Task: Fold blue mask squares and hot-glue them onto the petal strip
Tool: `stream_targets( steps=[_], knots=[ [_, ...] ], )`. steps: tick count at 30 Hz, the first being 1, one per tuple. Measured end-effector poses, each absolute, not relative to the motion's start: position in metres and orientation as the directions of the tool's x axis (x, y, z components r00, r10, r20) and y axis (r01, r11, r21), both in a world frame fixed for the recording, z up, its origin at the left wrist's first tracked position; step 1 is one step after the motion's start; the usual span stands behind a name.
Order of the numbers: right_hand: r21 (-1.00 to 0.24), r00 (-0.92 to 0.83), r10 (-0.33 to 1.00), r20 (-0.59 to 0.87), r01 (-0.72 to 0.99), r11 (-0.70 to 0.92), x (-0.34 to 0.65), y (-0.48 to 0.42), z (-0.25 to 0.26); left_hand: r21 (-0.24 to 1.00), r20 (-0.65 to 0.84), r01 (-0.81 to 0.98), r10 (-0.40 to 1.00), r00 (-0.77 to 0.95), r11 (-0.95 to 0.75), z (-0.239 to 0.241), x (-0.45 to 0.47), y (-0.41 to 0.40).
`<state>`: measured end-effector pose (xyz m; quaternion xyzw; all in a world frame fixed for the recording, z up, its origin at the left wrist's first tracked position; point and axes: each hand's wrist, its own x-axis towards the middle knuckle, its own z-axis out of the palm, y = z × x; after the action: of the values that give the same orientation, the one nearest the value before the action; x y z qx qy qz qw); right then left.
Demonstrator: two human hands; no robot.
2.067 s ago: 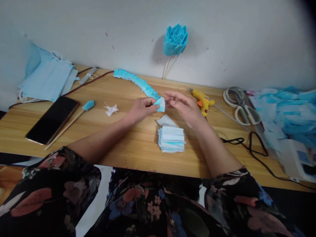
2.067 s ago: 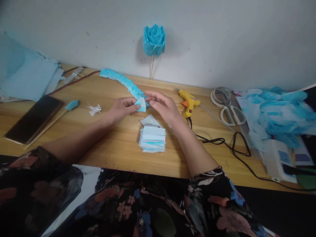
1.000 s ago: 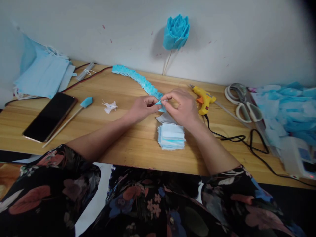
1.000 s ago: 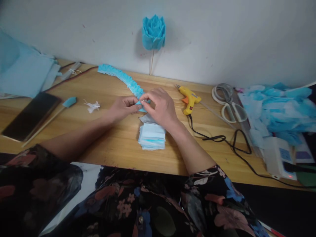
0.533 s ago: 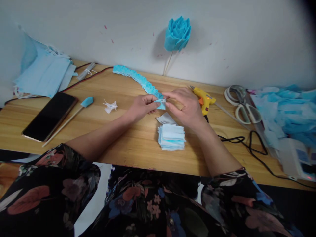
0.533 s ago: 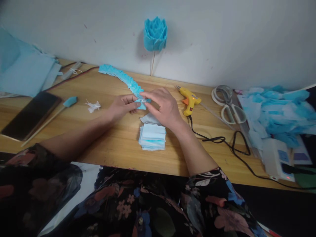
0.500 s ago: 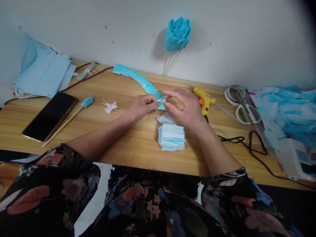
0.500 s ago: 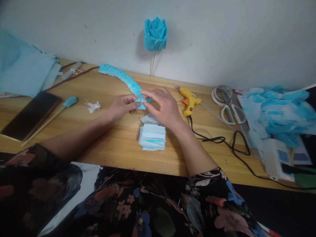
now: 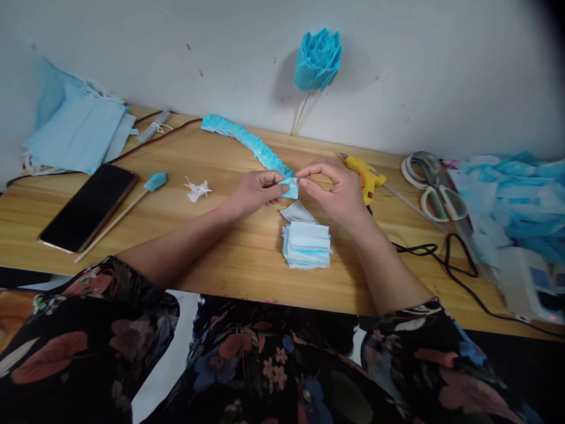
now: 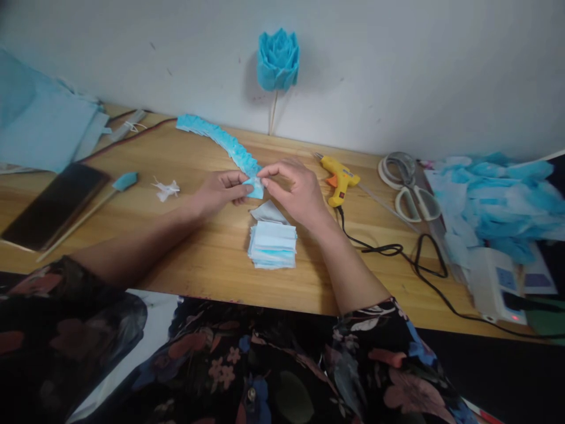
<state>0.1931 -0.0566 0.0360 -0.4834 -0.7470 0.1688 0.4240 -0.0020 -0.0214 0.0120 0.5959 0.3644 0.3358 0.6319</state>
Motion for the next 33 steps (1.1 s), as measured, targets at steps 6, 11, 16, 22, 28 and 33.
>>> stream_targets(
  steps=[6,11,16,22,28,33],
  knots=[
    [-0.631,-0.252,0.845,0.473,0.573,0.524,0.197,-0.055,0.037,0.997,-0.059,-0.005,0.861,0.505,0.071,0.010,-0.003,-0.020],
    [-0.587,-0.304,0.818,0.488,0.580,0.565,0.198,-0.055,0.035,0.997,-0.060,-0.019,0.866,0.497,0.081,0.009,-0.003,-0.019],
    [-0.615,-0.319,0.825,0.467,0.554,0.561,0.197,-0.057,0.035,0.996,-0.067,-0.012,0.875,0.479,0.083,0.011,-0.003,-0.020],
    [-0.715,-0.265,0.893,0.364,0.535,0.450,0.194,-0.061,0.038,0.999,-0.050,0.011,0.881,0.471,0.051,0.014,-0.003,-0.022],
    [-0.781,-0.207,0.930,0.305,0.505,0.368,0.190,-0.058,0.032,1.000,-0.012,-0.001,0.879,0.476,0.015,0.013,-0.001,-0.022],
    [-0.856,-0.168,0.944,0.286,0.398,0.330,0.188,-0.053,0.020,1.000,0.011,-0.010,0.882,0.471,-0.007,0.012,-0.002,-0.022]
  ],
)
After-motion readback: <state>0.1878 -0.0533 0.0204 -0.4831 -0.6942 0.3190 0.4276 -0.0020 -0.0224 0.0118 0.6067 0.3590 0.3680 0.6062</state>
